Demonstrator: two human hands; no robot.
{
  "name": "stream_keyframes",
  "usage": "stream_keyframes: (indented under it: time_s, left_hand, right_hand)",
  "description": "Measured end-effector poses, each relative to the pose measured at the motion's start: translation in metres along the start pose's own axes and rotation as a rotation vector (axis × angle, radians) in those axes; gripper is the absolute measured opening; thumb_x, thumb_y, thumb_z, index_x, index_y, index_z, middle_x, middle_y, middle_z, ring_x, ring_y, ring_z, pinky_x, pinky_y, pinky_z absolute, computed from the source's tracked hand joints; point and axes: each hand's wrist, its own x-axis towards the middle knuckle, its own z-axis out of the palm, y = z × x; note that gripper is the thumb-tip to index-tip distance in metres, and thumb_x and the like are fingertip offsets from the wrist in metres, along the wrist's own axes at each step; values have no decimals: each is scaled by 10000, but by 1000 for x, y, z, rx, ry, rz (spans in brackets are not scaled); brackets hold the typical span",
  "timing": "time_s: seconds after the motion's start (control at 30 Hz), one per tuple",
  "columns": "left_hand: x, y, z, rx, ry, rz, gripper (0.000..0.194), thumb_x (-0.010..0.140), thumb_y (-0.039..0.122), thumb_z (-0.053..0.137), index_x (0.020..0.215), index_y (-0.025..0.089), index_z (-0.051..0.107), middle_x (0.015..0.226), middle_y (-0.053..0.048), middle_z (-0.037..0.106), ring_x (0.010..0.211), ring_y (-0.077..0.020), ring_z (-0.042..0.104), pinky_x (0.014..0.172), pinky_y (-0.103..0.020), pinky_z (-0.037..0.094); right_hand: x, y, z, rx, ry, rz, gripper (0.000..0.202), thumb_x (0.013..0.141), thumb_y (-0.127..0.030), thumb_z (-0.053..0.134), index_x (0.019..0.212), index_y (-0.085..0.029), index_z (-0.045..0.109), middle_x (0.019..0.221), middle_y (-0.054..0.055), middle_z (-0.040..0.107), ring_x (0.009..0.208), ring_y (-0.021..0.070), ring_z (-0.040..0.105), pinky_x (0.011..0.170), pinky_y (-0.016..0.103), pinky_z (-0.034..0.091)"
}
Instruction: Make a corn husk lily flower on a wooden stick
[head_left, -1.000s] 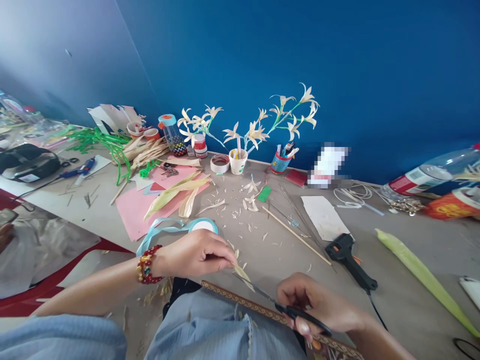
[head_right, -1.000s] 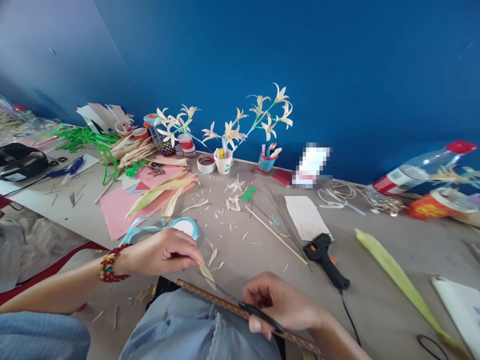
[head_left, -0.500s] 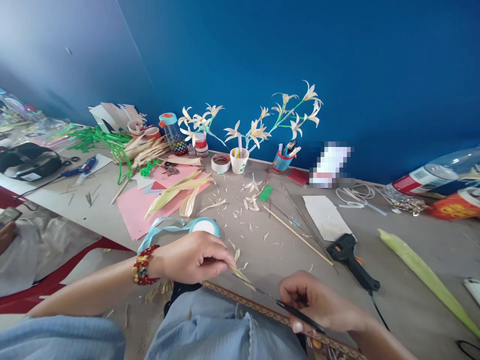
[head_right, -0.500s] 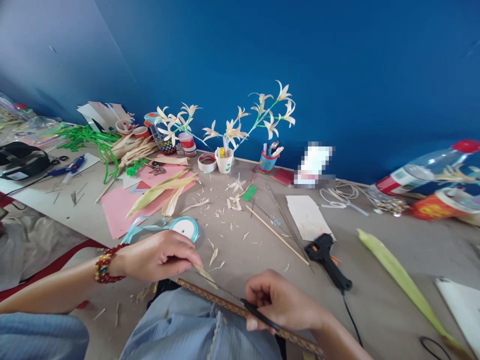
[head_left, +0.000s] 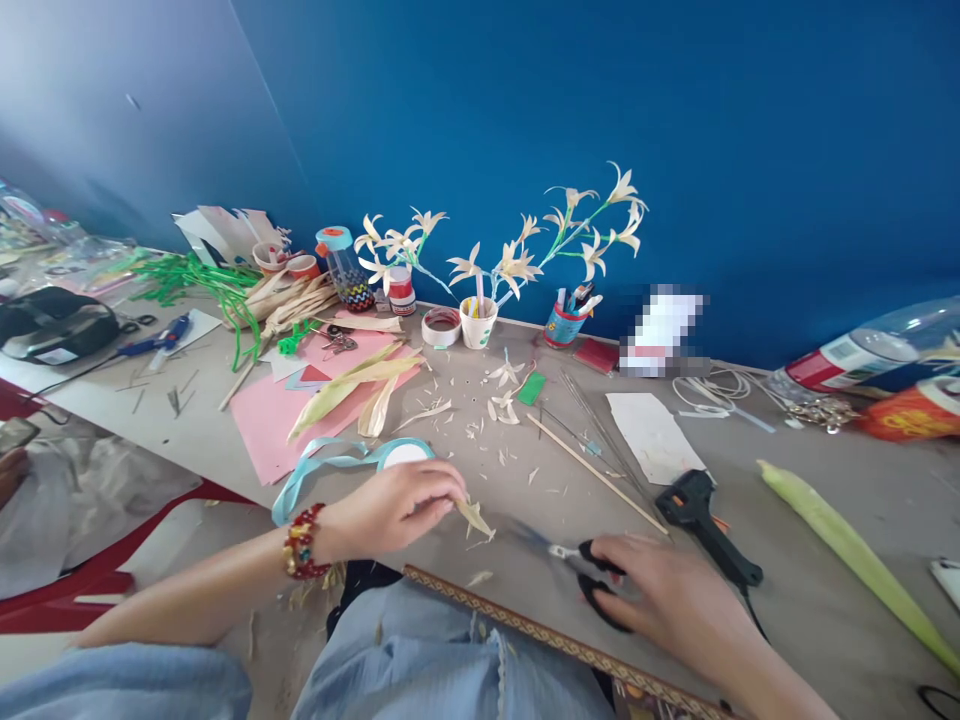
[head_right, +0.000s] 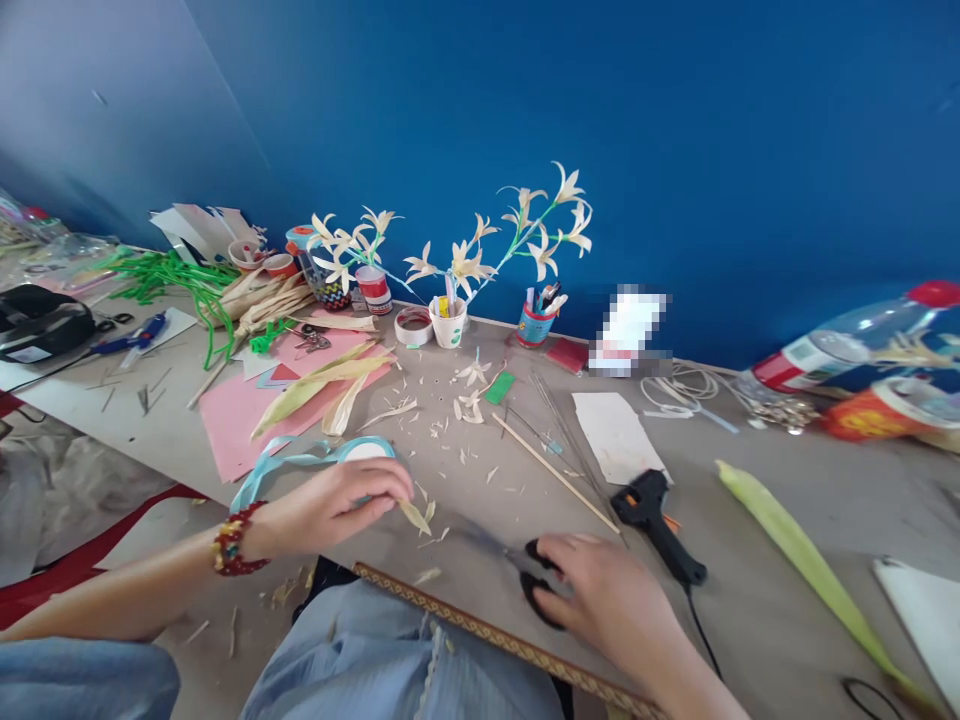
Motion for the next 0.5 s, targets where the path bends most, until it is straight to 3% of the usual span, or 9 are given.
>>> stream_keyframes:
  time_s: [0.1,0.2,0.27,0.37,0.5]
  left_hand:
    - [7,-1,31,100,-100,121,236,923,86,408,975,182,617,1233,-85,646,1104,-190,611,961,-303,452]
    - [9,-3,49,264,-199,197,161,890,101,462,930,168,603,1062,-115,688,1024,-234,632,919,-339,470]
    - [7,-5,49,332,-232,113,161,899,116,449,910,174,599,896,-84,691,848,-218,653,777,-311,490]
    - [8,-3,35,276,-189,-91,215,937,151,399,931,197,609,837,-31,682,704,-170,628,635,-252,431]
    - [17,8,20,-154,-154,-226,206,936,180,408,875,195,604,735,28,635,634,-108,548,619,-206,385]
  right_hand:
    - [-9,17,14,-101,97,173,129,814,-351,624,855,-233,589,660,-5,707,561,204,693,489,248,376]
    - [-17,21,23,-248,139,232,150,810,-352,639,858,-227,571,596,-14,679,504,212,682,450,238,312]
    - [-19,18,23,-325,160,236,156,814,-346,644,878,-221,577,672,9,701,525,219,691,445,237,282]
    - [-16,12,14,-317,119,274,156,820,-347,641,813,-208,570,864,54,720,588,217,705,443,237,247]
    - [-9,9,-6,-141,-83,296,218,781,-344,674,682,-216,528,650,3,675,582,223,682,468,238,265]
